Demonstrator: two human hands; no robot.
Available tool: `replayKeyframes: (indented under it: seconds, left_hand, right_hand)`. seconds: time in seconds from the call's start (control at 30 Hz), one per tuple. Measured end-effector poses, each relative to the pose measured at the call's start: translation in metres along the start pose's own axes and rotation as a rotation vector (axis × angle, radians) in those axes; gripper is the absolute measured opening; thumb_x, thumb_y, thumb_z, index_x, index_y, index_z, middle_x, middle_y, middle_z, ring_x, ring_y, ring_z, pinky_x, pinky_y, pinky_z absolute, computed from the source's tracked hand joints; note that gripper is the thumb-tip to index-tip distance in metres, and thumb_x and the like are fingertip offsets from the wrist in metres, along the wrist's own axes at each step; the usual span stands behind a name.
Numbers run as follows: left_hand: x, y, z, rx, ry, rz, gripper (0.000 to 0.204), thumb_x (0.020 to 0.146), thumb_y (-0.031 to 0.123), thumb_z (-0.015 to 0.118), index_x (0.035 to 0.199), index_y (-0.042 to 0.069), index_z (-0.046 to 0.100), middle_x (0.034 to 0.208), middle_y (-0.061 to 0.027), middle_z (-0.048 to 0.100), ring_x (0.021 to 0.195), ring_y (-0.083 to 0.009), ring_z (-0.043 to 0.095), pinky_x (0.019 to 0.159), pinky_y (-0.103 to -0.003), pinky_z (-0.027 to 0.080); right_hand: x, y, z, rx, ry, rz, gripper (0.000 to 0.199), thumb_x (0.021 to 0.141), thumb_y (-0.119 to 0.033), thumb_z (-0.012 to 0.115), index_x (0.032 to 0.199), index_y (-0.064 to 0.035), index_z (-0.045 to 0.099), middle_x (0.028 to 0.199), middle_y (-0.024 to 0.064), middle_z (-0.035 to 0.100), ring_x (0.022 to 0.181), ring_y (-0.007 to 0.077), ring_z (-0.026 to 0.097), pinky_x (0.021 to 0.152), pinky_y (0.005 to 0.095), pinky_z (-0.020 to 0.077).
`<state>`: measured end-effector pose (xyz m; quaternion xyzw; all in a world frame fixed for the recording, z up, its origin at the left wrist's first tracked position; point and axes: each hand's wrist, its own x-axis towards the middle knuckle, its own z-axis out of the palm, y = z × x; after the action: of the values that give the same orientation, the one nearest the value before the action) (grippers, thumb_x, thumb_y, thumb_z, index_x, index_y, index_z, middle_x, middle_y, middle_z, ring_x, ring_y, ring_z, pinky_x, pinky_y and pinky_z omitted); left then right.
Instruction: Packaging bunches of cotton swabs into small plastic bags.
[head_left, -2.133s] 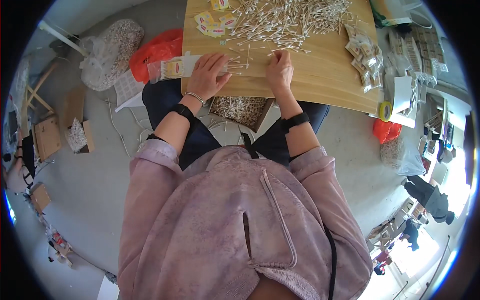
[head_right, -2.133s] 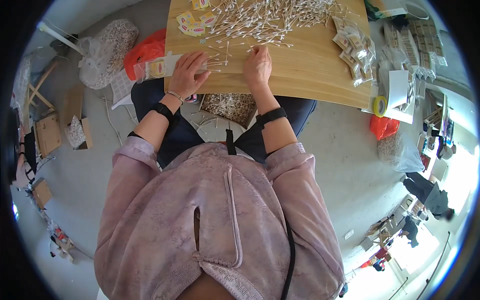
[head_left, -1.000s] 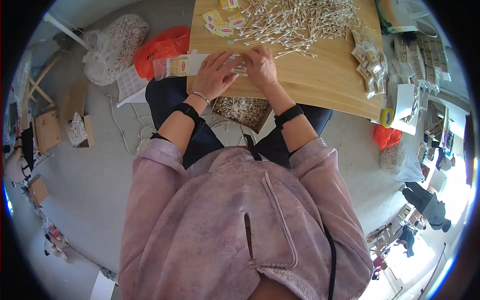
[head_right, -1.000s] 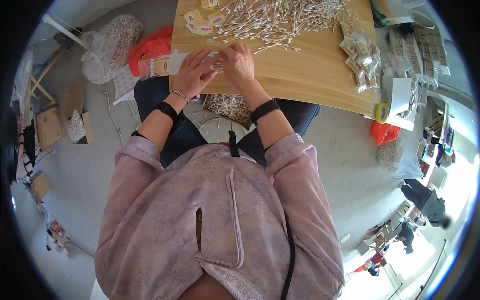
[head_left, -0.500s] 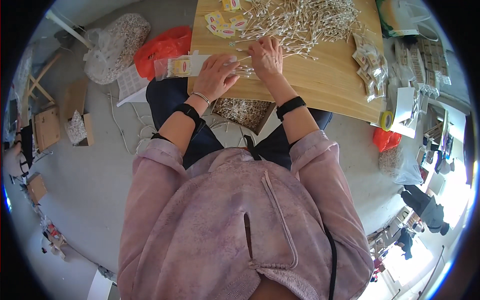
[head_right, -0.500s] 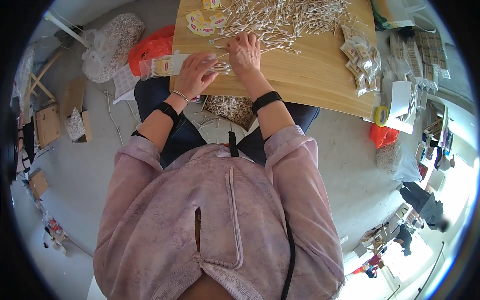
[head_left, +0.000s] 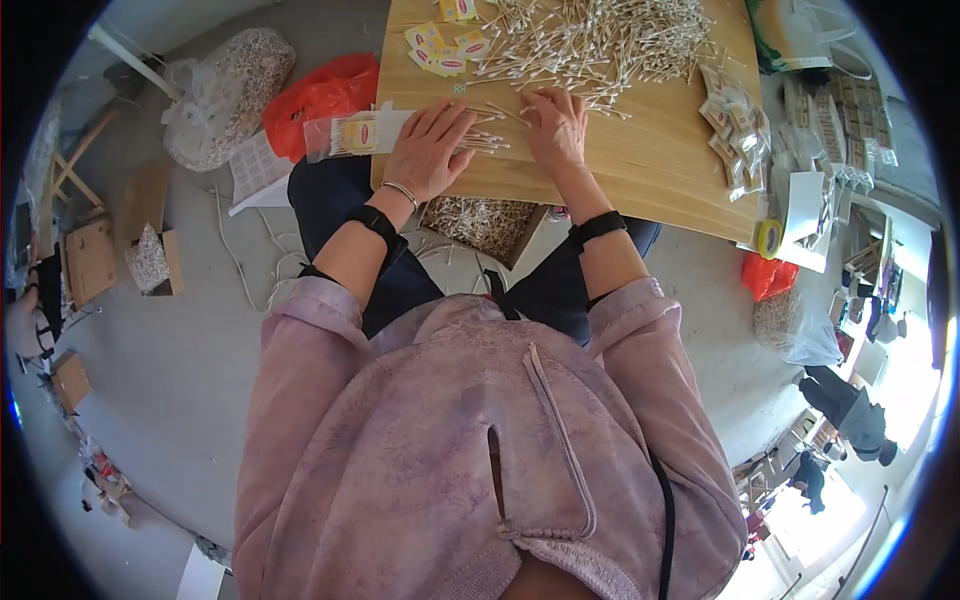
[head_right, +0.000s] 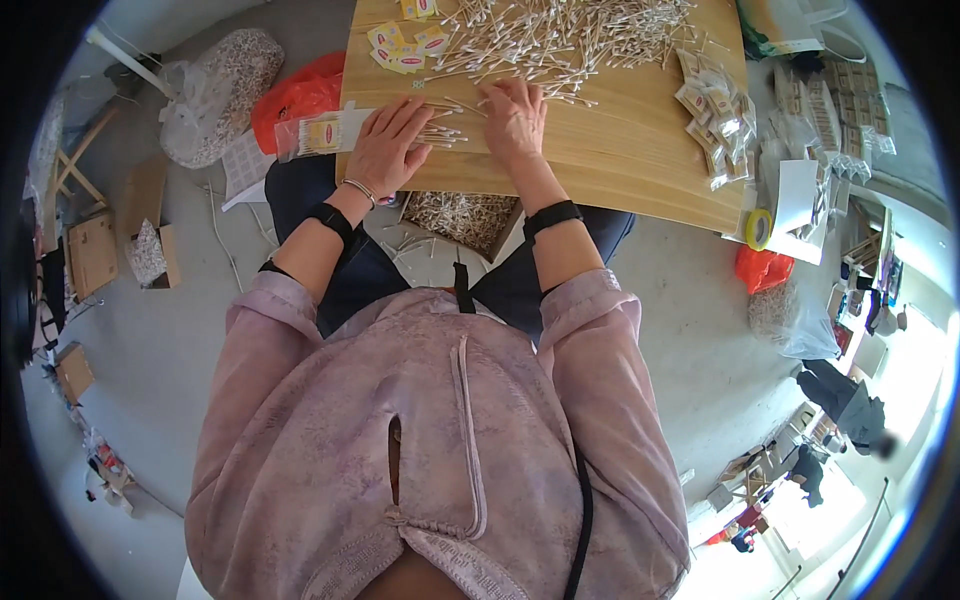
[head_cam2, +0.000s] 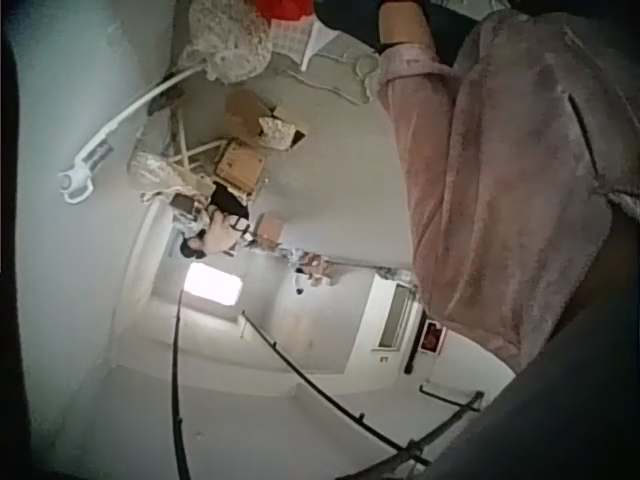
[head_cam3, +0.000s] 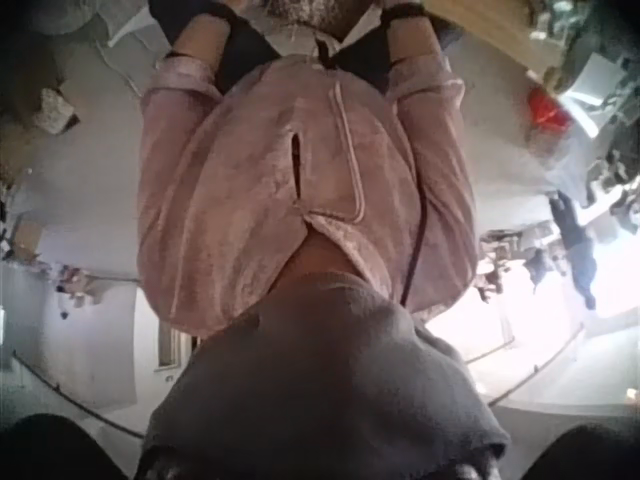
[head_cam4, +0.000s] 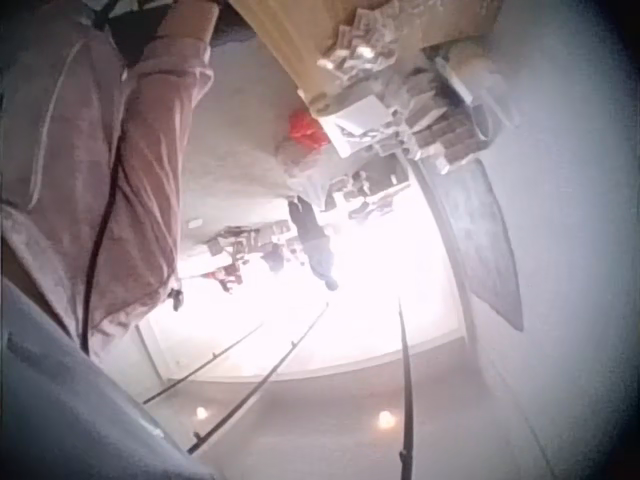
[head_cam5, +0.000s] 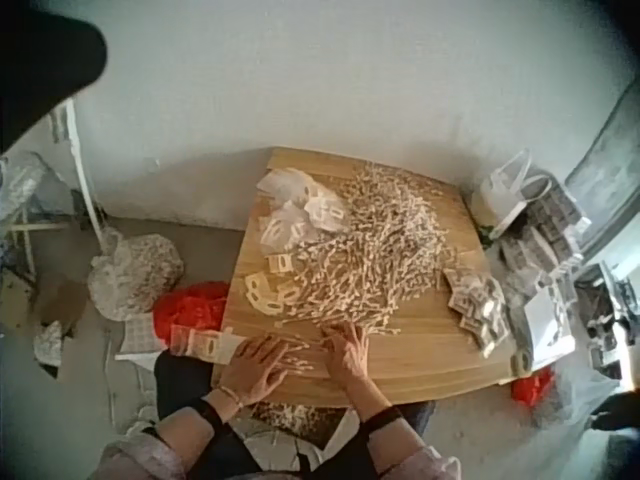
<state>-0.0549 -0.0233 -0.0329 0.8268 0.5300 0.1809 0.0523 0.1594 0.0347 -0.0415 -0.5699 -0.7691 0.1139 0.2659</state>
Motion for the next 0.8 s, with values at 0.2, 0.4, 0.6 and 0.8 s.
replayKeyframes:
  seconds: [0.2,0.4,0.6,0.8]
  left_hand:
    - [-0.001,-0.002,0.0,-0.061,0.042,0.01,0.049,0.082,0.028,0.062,0.127,0.013,0.049,0.131,-0.0029,0.047,0.124,-0.0209,0.04,0.105,-0.038,0.03]
    - [-0.001,-0.001,-0.001,-0.089,0.054,-0.003,0.05,0.079,0.026,0.065,0.125,0.013,0.051,0.126,-0.0035,0.048,0.12,-0.0228,0.042,0.103,-0.038,0.032]
    - [-0.002,-0.003,0.001,-0.108,0.052,-0.009,0.049,0.078,0.026,0.066,0.123,0.015,0.051,0.121,-0.0037,0.05,0.116,-0.0243,0.044,0.101,-0.039,0.034]
    - [-0.004,-0.002,-0.001,-0.121,0.068,-0.007,0.048,0.078,0.026,0.066,0.122,0.014,0.052,0.121,-0.0038,0.05,0.116,-0.0248,0.044,0.1,-0.039,0.035]
  right_hand:
    - [0.001,-0.001,-0.006,-0.034,0.175,0.066,0.016,0.075,-0.015,0.065,0.091,-0.0155,0.069,0.099,0.0027,0.056,0.101,0.0276,0.047,0.088,0.0418,0.0384]
    - [-0.005,-0.015,0.001,-0.055,0.029,0.044,0.011,0.076,-0.018,0.065,0.085,-0.0127,0.067,0.092,0.0041,0.058,0.096,0.0274,0.049,0.086,0.0407,0.0395]
    - [0.005,-0.028,0.015,-0.087,-0.001,-0.02,0.01,0.078,-0.017,0.064,0.085,-0.0104,0.064,0.091,0.0072,0.057,0.096,0.0283,0.049,0.083,0.0409,0.0401]
    - [0.0,-0.05,0.017,0.108,0.1,0.081,0.007,0.082,-0.012,0.058,0.086,-0.006,0.058,0.086,0.0121,0.057,0.089,0.0335,0.05,0.08,0.0423,0.0402]
